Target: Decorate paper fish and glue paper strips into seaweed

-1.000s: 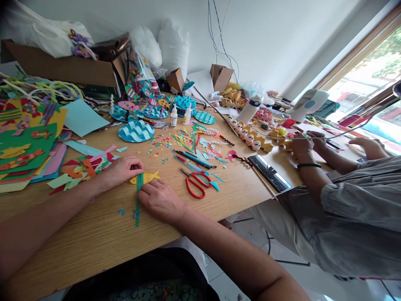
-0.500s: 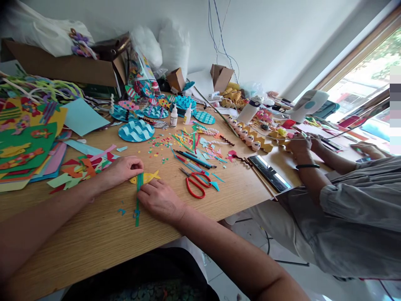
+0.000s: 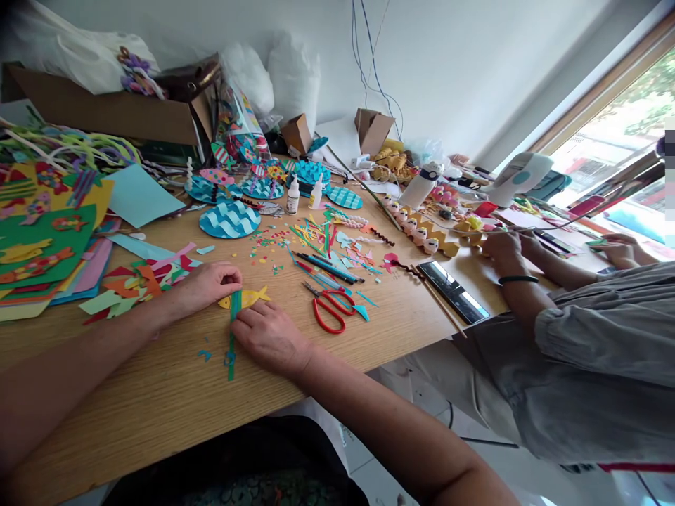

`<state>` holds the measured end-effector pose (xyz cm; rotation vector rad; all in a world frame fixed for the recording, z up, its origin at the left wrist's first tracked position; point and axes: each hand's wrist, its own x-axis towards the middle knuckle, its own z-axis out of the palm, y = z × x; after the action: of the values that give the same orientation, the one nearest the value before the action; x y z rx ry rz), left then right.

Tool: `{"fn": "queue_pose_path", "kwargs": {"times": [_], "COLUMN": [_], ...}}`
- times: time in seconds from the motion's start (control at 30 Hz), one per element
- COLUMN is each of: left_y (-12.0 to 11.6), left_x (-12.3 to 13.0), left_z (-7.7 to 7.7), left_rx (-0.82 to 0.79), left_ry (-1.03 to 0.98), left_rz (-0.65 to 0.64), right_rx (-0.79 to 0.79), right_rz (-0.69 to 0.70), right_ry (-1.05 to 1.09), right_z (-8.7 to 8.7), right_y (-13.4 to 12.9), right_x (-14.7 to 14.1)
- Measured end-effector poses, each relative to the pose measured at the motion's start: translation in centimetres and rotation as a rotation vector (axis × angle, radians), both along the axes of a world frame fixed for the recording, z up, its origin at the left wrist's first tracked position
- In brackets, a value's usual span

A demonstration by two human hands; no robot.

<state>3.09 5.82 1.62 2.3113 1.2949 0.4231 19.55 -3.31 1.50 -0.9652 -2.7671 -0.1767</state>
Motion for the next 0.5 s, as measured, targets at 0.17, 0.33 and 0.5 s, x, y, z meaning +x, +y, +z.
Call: {"fn": "queue_pose_path", "kwargs": {"times": [0.17,0.33,0.5], "left_y": [-0.12,-0.23,-0.29], "left_x": [-0.02,0.01,0.14], "left_z": [0.06,0.18,0.3], "left_rx": [0.003,0.012,0.021], "left_ry": [0.005,0.013,0.022], "left_rz": [-0.007,-0.012,-0.012], "right_rx": [-0.02,-0.006,-0.011], "right_rz": [-0.007,-0.004,-0.003], "right_ry": [-0.016,-0.02,-0.026], "right_z": [0.1,0.09,0.15], "right_y": [-0.04,-0.04,-0.09], "right_x": [-0.03,0.01,0.0]}}
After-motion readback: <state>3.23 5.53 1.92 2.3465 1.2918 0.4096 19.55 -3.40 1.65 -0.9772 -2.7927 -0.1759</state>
